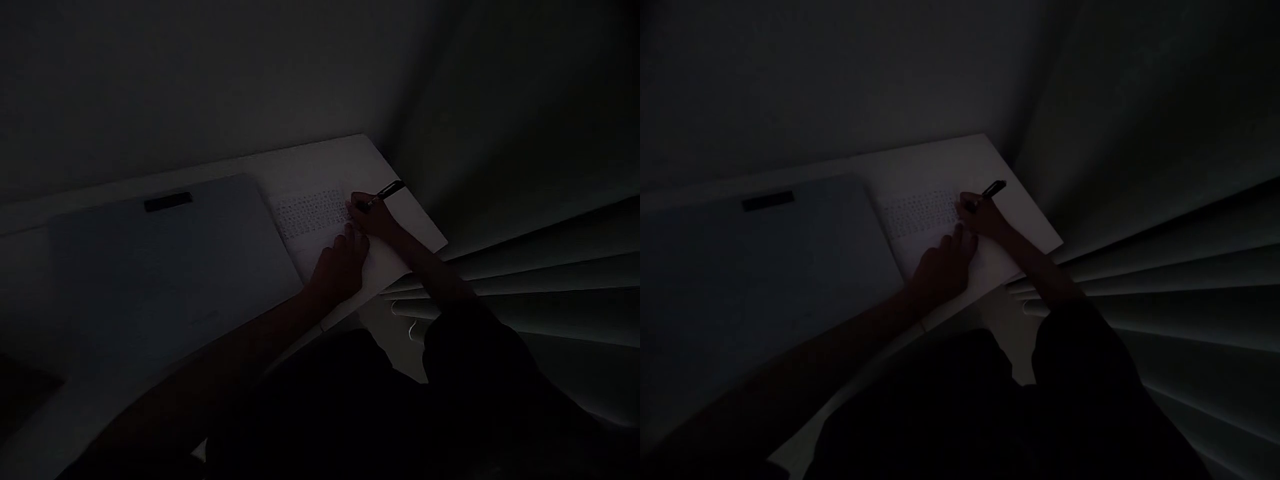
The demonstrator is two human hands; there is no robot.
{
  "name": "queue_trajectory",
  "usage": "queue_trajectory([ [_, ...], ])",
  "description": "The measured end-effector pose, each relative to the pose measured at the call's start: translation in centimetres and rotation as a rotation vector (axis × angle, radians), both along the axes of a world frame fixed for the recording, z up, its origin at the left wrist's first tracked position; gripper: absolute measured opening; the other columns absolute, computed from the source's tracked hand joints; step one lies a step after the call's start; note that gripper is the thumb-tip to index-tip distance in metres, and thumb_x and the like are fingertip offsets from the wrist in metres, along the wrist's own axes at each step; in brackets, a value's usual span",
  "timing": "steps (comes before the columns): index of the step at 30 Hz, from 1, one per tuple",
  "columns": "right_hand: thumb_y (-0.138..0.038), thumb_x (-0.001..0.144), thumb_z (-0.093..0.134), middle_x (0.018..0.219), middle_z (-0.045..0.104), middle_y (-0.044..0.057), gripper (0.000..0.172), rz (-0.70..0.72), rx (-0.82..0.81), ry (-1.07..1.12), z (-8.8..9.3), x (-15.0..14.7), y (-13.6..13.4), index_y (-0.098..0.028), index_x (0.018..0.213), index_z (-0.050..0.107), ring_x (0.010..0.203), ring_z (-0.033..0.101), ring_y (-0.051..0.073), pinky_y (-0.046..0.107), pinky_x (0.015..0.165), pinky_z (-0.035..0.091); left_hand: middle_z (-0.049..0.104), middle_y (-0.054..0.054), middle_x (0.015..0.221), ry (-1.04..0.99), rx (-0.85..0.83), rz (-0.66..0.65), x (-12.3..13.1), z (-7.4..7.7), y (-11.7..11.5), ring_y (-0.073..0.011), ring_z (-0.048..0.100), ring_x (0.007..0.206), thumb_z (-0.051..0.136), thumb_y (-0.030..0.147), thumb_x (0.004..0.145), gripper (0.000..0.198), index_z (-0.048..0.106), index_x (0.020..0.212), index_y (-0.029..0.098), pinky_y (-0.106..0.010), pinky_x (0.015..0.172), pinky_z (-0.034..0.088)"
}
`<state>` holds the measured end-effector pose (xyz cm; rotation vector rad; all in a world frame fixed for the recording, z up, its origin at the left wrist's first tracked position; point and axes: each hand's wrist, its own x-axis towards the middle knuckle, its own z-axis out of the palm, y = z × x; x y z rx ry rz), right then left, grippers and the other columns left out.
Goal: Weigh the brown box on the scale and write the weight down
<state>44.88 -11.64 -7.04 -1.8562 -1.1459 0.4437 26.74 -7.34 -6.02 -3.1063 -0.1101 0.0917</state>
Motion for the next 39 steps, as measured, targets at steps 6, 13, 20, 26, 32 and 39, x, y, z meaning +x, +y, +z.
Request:
queue_trajectory([
  [6,-0.042,0.089,0.049,0.059,0.041,-0.002,0.035,0.009,0.027,-0.036,0.13,-0.02,-0.05,-0.019,0.066,0.036,0.058,0.043,0.011,0.027,0.060,0.037,0.025,-0.028,0.159,-0.060,0.006,0.005,-0.03,-0.38,0.00,-0.0352,0.055,0.118,0.029,0.022,0.100,0.061,0.028,0.160,0.009,-0.034,0.068,0.053],
  [13,-0.037,0.091,0.048,0.058,0.041,-0.003,0.032,-0.029,-0.012,-0.036,0.29,-0.21,0.03,-0.019,0.068,0.037,0.057,0.044,0.011,0.027,0.060,0.037,0.027,-0.028,0.158,-0.066,0.006,0.006,-0.23,-0.50,-0.07,-0.0363,0.054,0.117,0.029,0.021,0.099,0.062,0.029,0.159,0.009,-0.035,0.068,0.052],
  [20,-0.036,0.091,0.049,0.057,0.040,-0.004,0.031,-0.061,-0.003,0.020,0.07,-0.37,0.03,-0.019,0.068,0.035,0.053,0.044,0.010,0.026,0.057,0.037,0.026,-0.027,0.159,-0.054,-0.007,0.011,-0.04,-0.60,0.05,-0.0357,0.053,0.118,0.031,0.022,0.098,0.062,0.029,0.160,0.010,-0.035,0.069,0.052],
  [26,-0.039,0.091,0.048,0.058,0.036,-0.004,0.034,-0.018,0.065,-0.011,-0.11,-0.06,-0.05,-0.019,0.068,0.035,0.055,0.041,0.009,0.026,0.058,0.036,0.025,-0.028,0.159,-0.070,0.004,0.006,0.02,-0.66,-0.01,-0.0360,0.054,0.118,0.030,0.022,0.099,0.061,0.030,0.159,0.010,-0.035,0.068,0.053],
  [32,-0.030,0.089,0.047,0.058,0.037,-0.004,0.028,0.013,0.043,-0.048,-0.28,0.26,0.04,-0.019,0.066,0.035,0.054,0.038,0.008,0.025,0.054,0.032,0.022,-0.027,0.160,-0.004,-0.014,0.011,0.03,-0.04,-0.02,-0.0375,0.052,0.122,0.032,0.024,0.099,0.063,0.025,0.161,0.010,-0.036,0.069,0.053],
  [39,-0.034,0.092,0.048,0.055,0.041,-0.005,0.030,-0.014,0.040,0.027,-0.47,0.02,0.05,-0.019,0.068,0.037,0.048,0.041,0.008,0.025,0.050,0.033,0.020,-0.028,0.161,0.013,-0.015,0.006,0.10,-0.01,0.08,-0.0378,0.051,0.123,0.030,0.024,0.100,0.063,0.023,0.161,0.010,-0.036,0.069,0.053],
])
